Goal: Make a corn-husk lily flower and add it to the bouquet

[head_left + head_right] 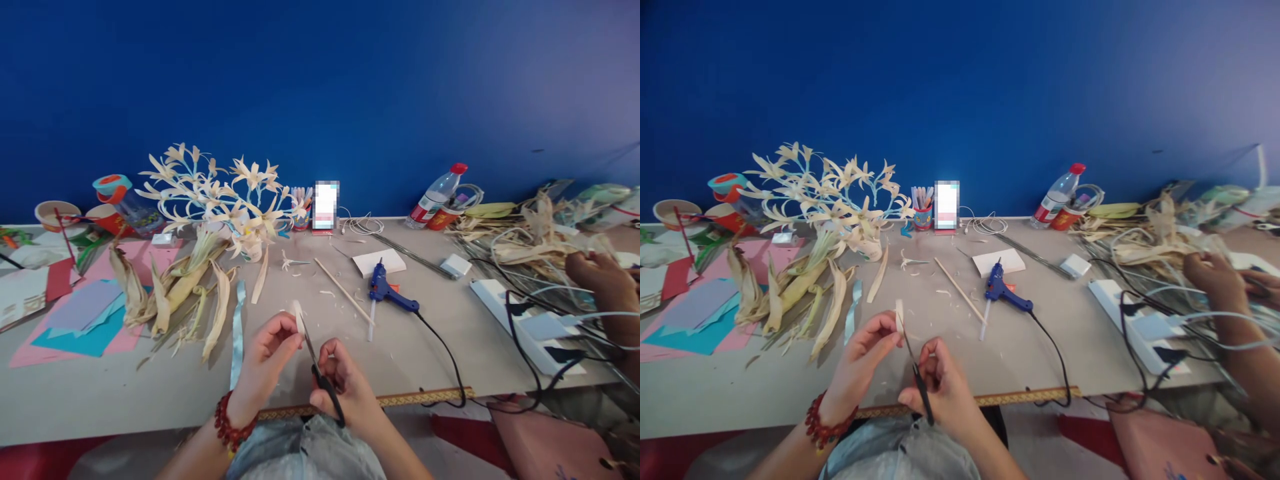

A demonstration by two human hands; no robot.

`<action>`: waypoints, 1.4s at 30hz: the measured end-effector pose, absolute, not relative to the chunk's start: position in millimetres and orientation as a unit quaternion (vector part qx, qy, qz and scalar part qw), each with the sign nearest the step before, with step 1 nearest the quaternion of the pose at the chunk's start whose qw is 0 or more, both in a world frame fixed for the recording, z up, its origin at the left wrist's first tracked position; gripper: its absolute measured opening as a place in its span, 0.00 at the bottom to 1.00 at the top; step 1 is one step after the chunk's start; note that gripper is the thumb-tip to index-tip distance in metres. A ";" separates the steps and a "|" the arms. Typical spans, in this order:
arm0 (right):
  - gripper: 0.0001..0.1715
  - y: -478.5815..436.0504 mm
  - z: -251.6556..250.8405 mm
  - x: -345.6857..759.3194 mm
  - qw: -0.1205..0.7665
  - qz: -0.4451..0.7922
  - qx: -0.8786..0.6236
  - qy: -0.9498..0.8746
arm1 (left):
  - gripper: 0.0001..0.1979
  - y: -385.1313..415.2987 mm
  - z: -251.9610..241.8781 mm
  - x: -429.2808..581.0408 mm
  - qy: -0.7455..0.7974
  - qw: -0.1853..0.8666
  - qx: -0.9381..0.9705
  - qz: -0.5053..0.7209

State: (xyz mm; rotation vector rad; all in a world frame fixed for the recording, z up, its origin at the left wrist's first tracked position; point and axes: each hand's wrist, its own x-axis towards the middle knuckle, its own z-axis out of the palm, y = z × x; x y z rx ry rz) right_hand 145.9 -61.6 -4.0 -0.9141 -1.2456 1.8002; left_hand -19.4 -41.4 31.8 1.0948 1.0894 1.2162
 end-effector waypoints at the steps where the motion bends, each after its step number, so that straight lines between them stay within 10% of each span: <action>1: 0.34 -61.2 -4.3 145.5 0.376 0.703 -0.358 -0.487 | 0.05 -41.8 31.4 -19.9 0.459 0.552 0.470 0.513; 42: 0.29 -60.5 -16.1 148.1 0.388 0.700 -0.353 -0.484 | 0.05 -41.7 31.4 -21.8 0.427 0.592 0.454 0.511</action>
